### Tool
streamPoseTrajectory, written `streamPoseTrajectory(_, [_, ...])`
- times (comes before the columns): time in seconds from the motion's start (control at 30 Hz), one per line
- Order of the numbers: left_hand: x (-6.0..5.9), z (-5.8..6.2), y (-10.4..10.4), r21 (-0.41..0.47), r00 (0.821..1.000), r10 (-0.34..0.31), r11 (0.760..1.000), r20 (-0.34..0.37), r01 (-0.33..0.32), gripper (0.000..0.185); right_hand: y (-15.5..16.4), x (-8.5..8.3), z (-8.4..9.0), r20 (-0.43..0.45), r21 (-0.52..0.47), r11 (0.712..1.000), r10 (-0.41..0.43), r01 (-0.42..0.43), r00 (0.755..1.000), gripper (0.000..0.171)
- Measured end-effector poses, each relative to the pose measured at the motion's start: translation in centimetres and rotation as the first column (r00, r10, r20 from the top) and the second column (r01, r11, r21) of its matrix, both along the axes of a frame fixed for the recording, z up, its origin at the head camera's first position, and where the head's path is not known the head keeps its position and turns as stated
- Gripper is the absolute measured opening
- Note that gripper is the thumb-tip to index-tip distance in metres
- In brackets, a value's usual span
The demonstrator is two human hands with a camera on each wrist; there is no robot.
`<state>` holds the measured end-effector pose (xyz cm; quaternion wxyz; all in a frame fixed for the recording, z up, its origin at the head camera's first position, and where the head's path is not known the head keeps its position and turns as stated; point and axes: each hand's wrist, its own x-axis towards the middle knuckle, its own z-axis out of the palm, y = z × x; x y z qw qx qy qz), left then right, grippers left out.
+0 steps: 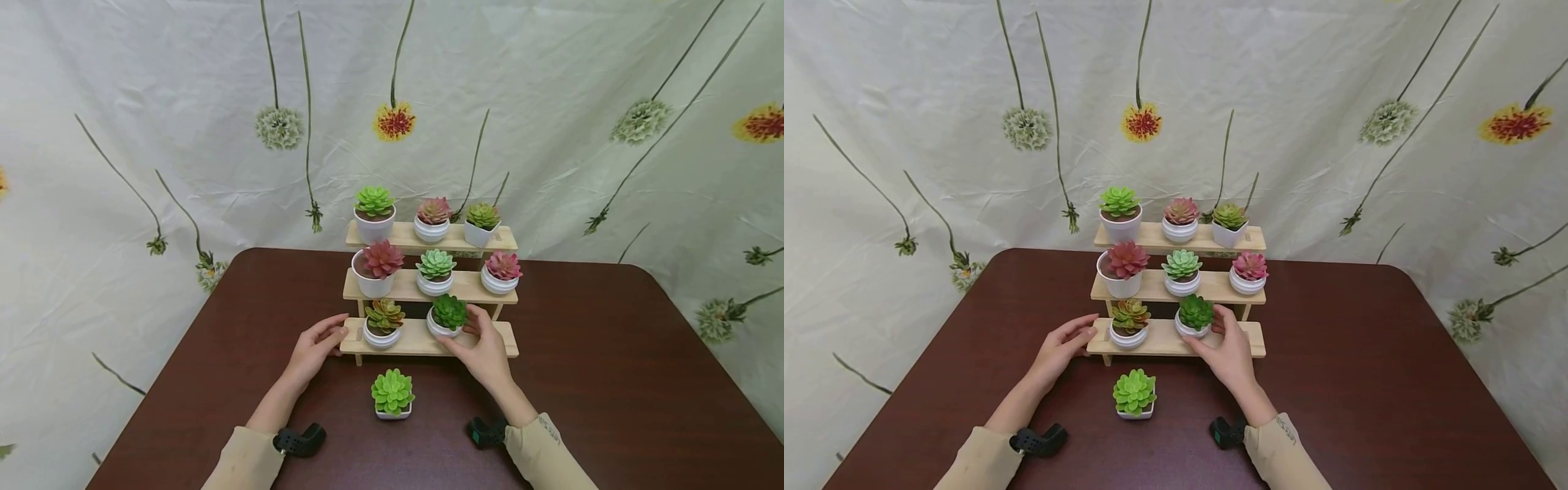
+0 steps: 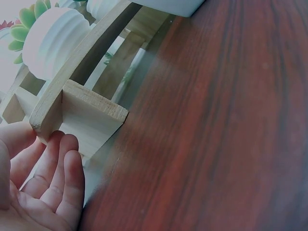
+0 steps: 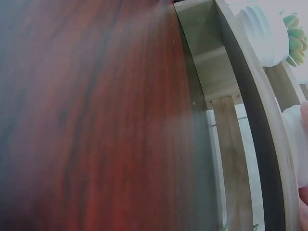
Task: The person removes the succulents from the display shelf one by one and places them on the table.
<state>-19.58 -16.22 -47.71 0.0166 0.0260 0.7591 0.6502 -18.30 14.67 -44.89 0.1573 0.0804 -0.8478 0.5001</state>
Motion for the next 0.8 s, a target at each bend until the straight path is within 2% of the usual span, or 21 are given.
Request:
streamPoseTrajectory(0.4, [0.0, 0.0, 0.1, -0.003, 1.000, 0.003, 1.000, 0.005, -0.003, 0.040, 0.2, 0.1, -0.1, -0.009, -0.019, 0.999, -0.038, 0.038, 0.999, 0.070])
streamPoseTrajectory(0.6, [0.0, 0.1, 0.1, -0.001, 1.000, 0.004, 1.000, 0.001, -0.004, 0.040, 0.7, 0.1, 0.7, -0.050, -0.041, 0.999, -0.030, 0.028, 0.998, 0.067])
streamPoseTrajectory(0.8, [0.0, 0.0, 0.0, -0.002, 1.000, 0.001, 1.000, 0.003, -0.001, 0.040, 1.3, 0.3, 1.9, -0.044, -0.048, 0.999, 0.010, -0.012, 0.999, 0.065])
